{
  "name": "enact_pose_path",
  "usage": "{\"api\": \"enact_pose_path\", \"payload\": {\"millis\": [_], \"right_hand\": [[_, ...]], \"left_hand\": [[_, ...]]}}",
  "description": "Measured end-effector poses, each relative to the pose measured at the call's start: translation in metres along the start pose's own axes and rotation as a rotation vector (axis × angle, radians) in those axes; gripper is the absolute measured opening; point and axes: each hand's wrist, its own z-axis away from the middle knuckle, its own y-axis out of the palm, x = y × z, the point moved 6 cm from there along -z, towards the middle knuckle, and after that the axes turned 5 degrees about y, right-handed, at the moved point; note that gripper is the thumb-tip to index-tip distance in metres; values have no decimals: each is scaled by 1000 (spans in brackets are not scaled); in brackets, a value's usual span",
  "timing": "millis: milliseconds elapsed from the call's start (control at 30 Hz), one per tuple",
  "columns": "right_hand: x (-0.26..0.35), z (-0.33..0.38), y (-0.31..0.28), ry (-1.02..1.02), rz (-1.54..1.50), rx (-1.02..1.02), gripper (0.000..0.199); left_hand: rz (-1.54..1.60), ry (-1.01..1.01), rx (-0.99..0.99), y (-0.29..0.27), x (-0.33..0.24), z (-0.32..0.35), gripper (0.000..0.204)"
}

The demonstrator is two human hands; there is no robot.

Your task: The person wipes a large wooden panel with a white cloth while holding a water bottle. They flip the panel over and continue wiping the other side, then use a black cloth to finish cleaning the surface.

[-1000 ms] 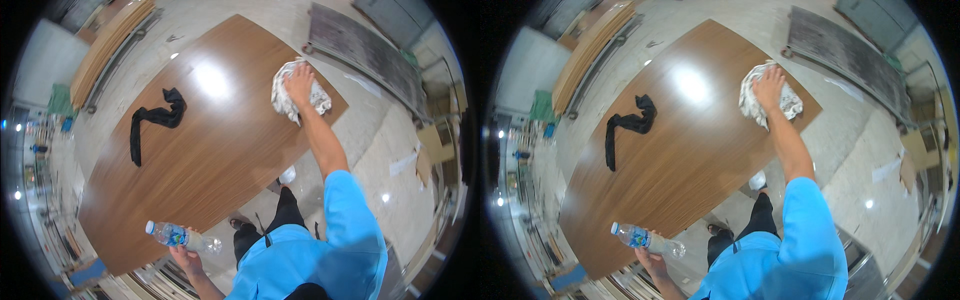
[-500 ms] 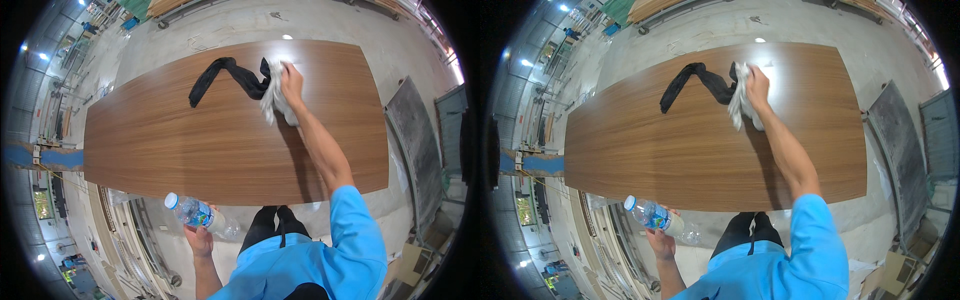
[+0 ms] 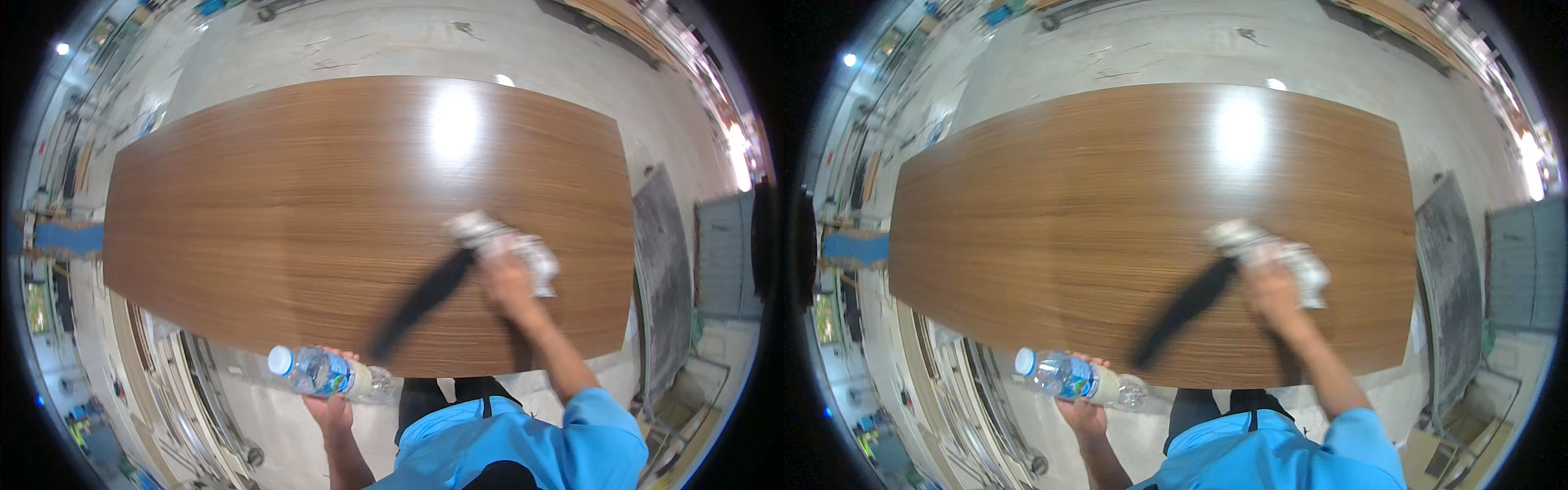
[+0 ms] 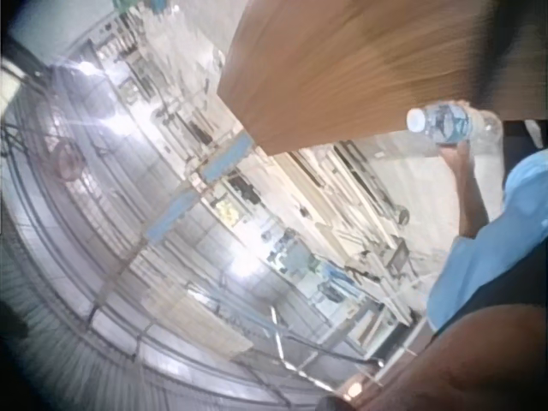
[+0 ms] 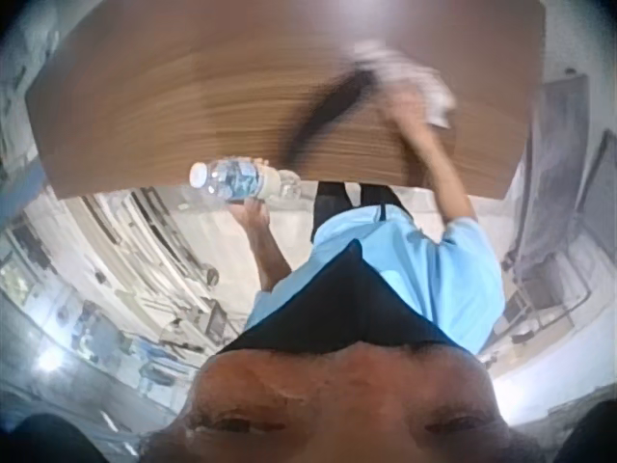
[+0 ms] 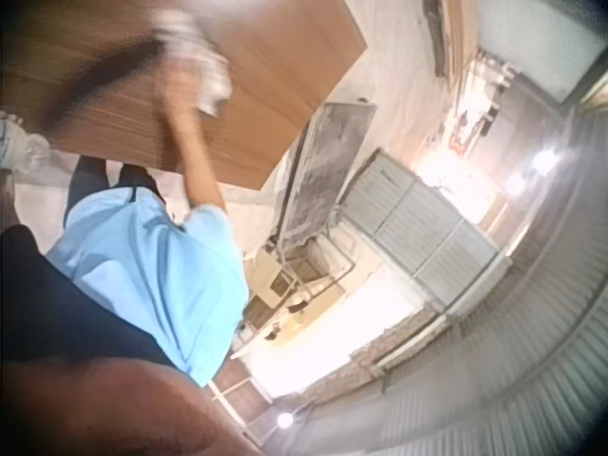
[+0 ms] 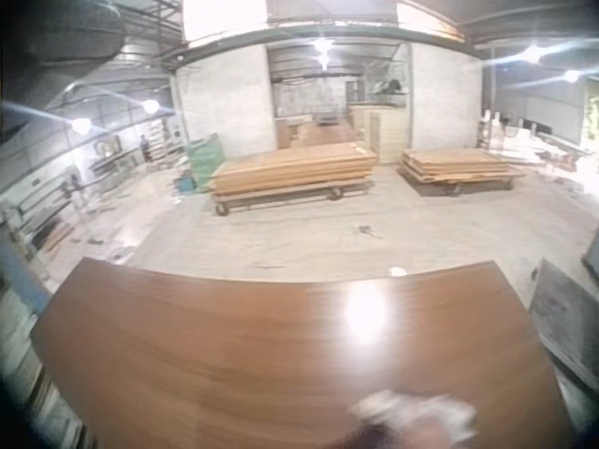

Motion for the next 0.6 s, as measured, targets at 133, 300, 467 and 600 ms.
{"api": "enact_pose_path", "payload": {"millis": [133, 300, 467, 600], "right_hand": [[-267, -81, -36, 586, 329, -162, 49], [-243, -310, -46, 394, 106, -222, 55], [12, -260, -33, -297, -141, -153, 50], [59, -15, -26, -692, -462, -19, 52]], "left_hand": [[-42, 48, -71, 3, 10, 11, 88], [-156, 59, -74, 42, 37, 68, 82], [-224, 160, -209, 116, 70, 169, 76], [-188, 313, -386, 177, 75, 242, 65]]}}
